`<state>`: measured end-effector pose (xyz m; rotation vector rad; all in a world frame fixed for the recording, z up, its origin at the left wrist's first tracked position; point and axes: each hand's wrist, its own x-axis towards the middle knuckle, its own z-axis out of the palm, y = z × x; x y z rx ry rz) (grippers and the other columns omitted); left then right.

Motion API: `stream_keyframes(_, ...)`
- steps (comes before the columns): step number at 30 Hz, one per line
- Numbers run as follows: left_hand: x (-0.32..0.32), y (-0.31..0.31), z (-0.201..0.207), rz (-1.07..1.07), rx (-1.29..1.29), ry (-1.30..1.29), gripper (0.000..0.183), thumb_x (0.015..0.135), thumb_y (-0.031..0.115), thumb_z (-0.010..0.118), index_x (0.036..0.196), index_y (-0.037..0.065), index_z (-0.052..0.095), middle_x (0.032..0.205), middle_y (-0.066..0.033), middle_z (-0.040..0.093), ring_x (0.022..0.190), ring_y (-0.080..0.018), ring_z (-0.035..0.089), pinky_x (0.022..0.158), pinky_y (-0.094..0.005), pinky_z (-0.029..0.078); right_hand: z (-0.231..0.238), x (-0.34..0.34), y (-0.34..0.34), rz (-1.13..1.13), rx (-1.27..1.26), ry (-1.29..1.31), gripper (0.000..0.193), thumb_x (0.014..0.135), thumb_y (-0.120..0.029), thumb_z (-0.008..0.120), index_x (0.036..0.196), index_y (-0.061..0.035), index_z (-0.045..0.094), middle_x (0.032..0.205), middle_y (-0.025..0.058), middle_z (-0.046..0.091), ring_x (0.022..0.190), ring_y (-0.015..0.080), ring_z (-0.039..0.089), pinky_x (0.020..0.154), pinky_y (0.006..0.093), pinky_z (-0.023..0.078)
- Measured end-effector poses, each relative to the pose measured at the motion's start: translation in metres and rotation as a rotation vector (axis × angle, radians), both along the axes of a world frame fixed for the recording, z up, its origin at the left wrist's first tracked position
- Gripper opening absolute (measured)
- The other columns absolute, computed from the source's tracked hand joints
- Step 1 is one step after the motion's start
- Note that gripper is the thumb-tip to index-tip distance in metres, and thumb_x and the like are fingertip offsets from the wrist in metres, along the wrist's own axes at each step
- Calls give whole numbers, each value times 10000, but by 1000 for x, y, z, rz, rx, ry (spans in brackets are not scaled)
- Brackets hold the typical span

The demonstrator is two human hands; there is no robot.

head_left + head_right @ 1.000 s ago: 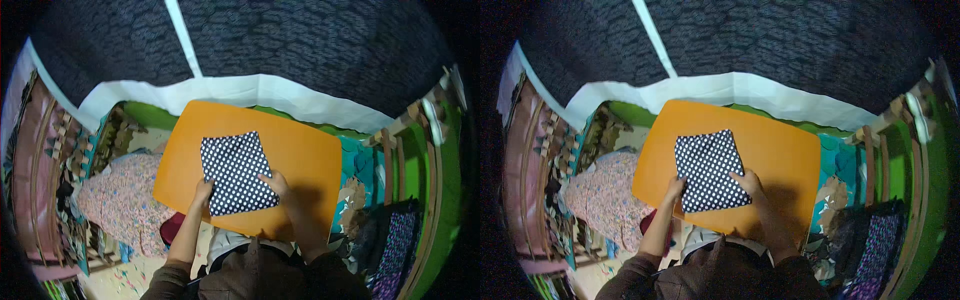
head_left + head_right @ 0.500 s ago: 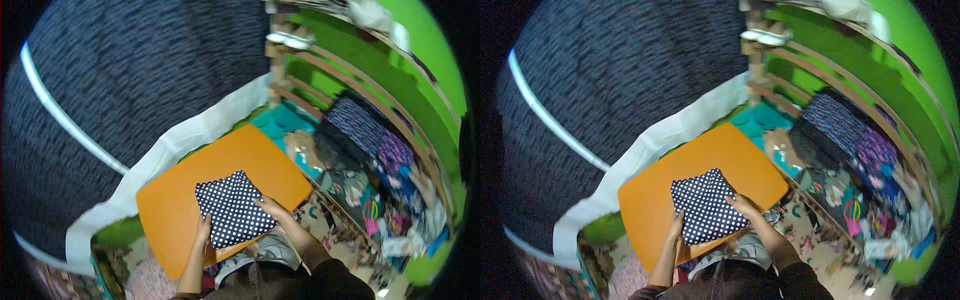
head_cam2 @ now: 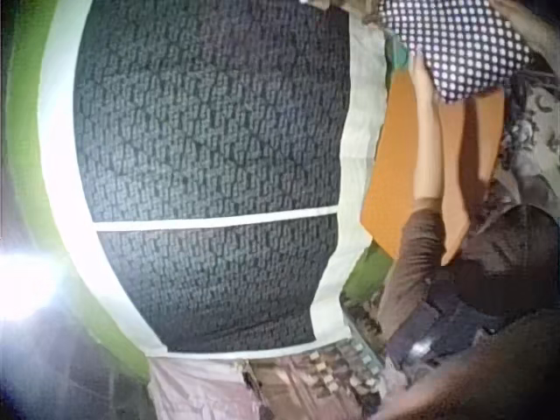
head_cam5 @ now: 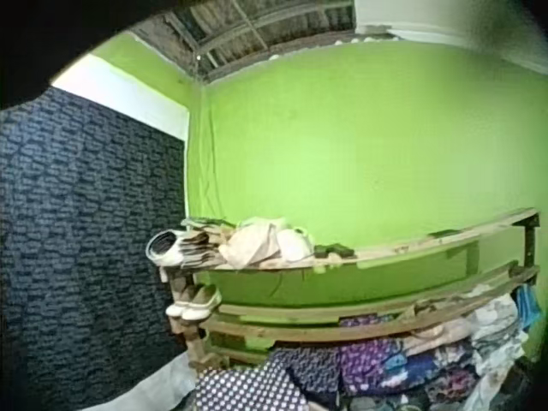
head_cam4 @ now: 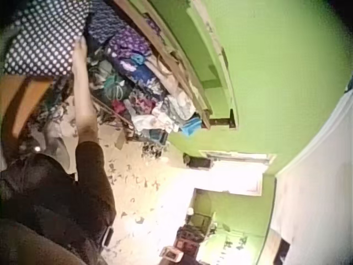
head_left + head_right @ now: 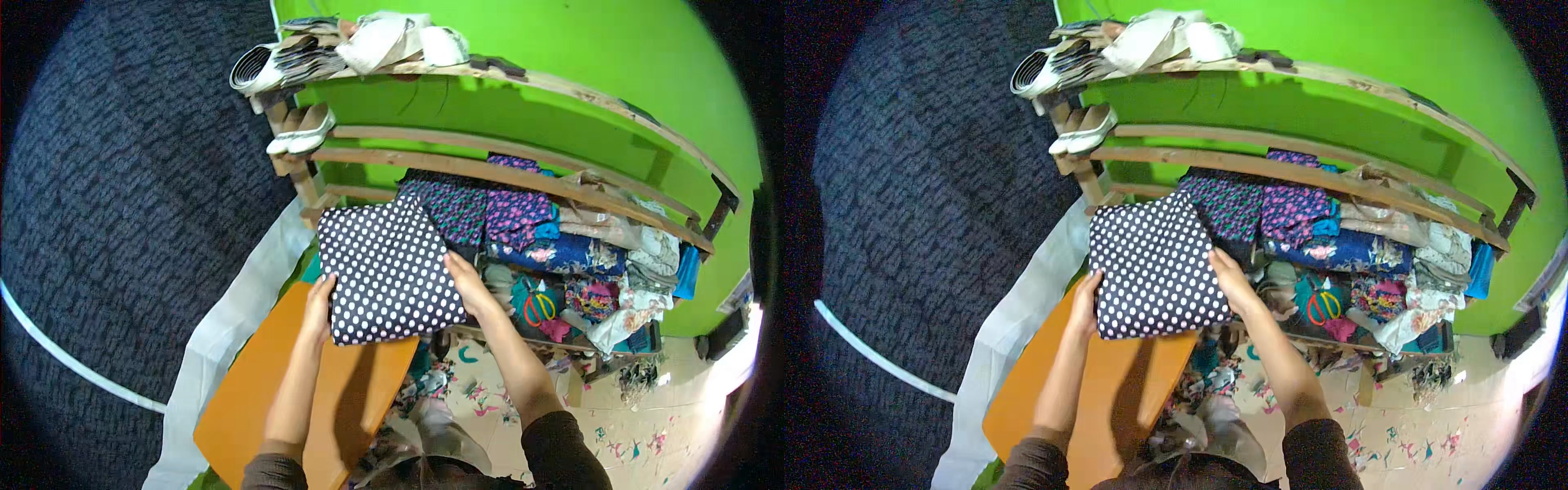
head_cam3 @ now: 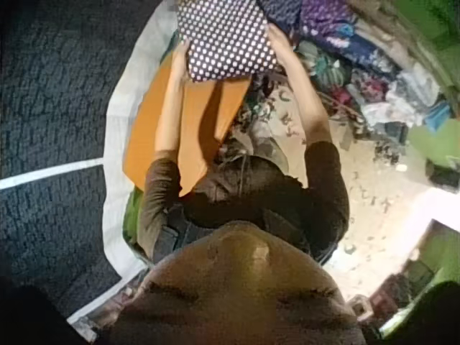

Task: Folding various pieces of patterned fabric on a table and placing them on a shelf.

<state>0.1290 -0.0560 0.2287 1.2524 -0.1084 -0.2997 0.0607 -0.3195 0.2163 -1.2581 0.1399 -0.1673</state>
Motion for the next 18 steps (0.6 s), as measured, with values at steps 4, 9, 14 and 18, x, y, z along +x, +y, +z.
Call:
stream_keyframes(4, 52, -63, 28, -106, -21, -17, 318, 886, 220, 470, 1089, -26, 461, 967, -131, 594, 777, -185, 627, 646, -304, 549, 19, 37, -59, -33, 87, -29, 341, 955, -233, 353, 1180, -3, 467, 1058, 64, 582, 898, 120, 565, 772, 239, 459)
stream_keyframes(9, 107, -121, 20, -106, 50, 10, 424, 883, 158, 448, 1271, 40, 324, 1087, -147, 545, 854, -202, 611, 660, -318, 549, 17, 78, -110, -42, 111, 35, 306, 948, -179, 354, 1159, 7, 474, 1041, 84, 593, 888, 146, 589, 770, 252, 472)
stream_keyframes(14, 120, -143, 33, -123, -31, -86, 532, 889, 140, 468, 1356, 72, 223, 1156, -136, 508, 932, -206, 583, 725, -337, 533, 16, 97, -145, 41, 210, -153, 381, 922, -157, 418, 1266, 6, 404, 1183, 67, 536, 1036, 136, 524, 878, 253, 414)
stream_keyframes(18, 147, -137, 31, -157, -137, -178, 490, 881, 135, 486, 1336, 90, 308, 1113, -110, 544, 917, -182, 593, 727, -317, 535, 18, 108, -139, 42, 142, -187, 398, 927, -171, 424, 1287, -4, 382, 1225, 74, 504, 1089, 138, 487, 923, 261, 382)
